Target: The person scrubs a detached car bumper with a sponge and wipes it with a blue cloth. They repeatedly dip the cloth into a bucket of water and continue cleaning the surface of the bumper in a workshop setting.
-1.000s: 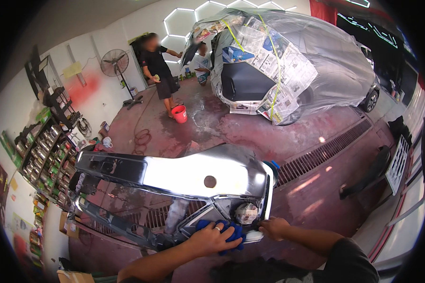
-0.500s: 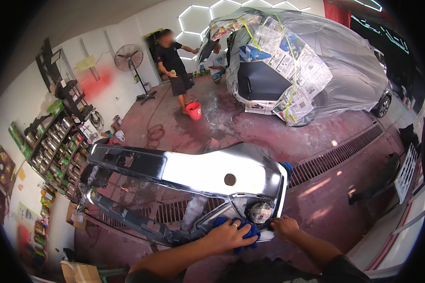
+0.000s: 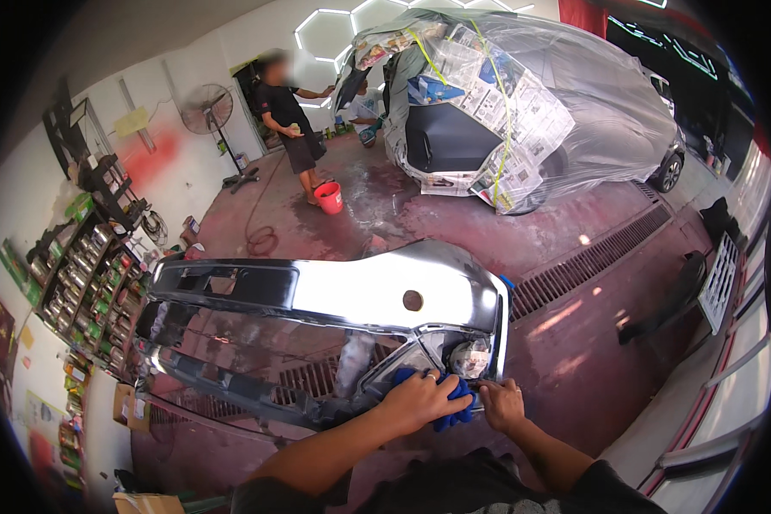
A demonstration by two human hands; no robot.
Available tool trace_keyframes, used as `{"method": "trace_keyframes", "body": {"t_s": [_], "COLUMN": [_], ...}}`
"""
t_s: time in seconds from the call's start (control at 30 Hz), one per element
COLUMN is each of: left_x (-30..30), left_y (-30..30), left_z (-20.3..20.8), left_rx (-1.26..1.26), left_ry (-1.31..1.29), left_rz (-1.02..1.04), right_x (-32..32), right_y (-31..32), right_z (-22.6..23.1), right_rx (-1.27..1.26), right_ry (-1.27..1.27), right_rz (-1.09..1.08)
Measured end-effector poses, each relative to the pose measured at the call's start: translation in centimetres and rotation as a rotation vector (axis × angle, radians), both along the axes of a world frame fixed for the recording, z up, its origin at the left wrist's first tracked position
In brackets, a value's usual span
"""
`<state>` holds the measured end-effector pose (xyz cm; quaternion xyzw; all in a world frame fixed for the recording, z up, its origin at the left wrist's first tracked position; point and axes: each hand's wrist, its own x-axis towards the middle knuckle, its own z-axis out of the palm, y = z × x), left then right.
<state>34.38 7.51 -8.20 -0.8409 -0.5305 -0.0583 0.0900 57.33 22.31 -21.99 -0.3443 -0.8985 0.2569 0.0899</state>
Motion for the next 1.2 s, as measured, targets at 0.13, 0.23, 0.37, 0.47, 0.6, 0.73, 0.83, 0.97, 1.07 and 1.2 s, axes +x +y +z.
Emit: {"method": "trace_keyframes", "body": {"t_s": [0.13, 0.23, 0.37, 0.47, 0.6, 0.73, 0.83, 0.97, 1.07, 1.2], "left_x": [-0.3, -0.1, 0.1, -0.3, 1.0, 3.5, 5.7, 10.9, 12.4, 12.9], "left_y": [-0.6, -0.5, -0.4, -0.4, 1.1, 3.2, 5.2, 14.0, 19.9, 20.2], "left_z": [-0.6, -0.8, -0.1, -0.7, -0.1, 0.3, -2.4, -8.8, -12.7, -11.7], "left_rx": [0.003, -0.023, -0.105, -0.102, -0.108, -0.340, -0.389, -0.531, -0.597, -0.626], "left_ry": [-0.045, -0.004, 0.036, 0.062, 0.188, 0.116, 0.122, 0.247, 0.183, 0.158], "left_rz": [0.017, 0.007, 0.044, 0.016, -0.088, 0.024, 0.020, -0.032, 0.143, 0.264], "right_x": [-1.1, 1.7, 0.2, 0.6, 9.0, 17.1, 17.8, 18.7, 18.2, 16.8], "right_y": [-3.6, -0.4, -4.8, -3.1, 5.4, 4.8, 1.6, -2.2, -3.2, -1.8], "right_z": [0.1, -4.3, -3.6, -4.8, -14.0, -18.9, -16.1, -14.9, -14.9, -15.2], "right_rx": [0.037, -0.001, -0.050, -0.024, -0.219, -0.707, -1.094, -1.250, -1.304, -1.005], "right_ry": [0.265, 0.108, 0.351, 0.309, 0.206, 0.595, 1.251, 1.479, 1.413, 1.228], "right_rz": [0.068, -0.161, -0.092, -0.138, -0.341, -0.971, -1.202, -1.209, -1.073, -1.194]}}
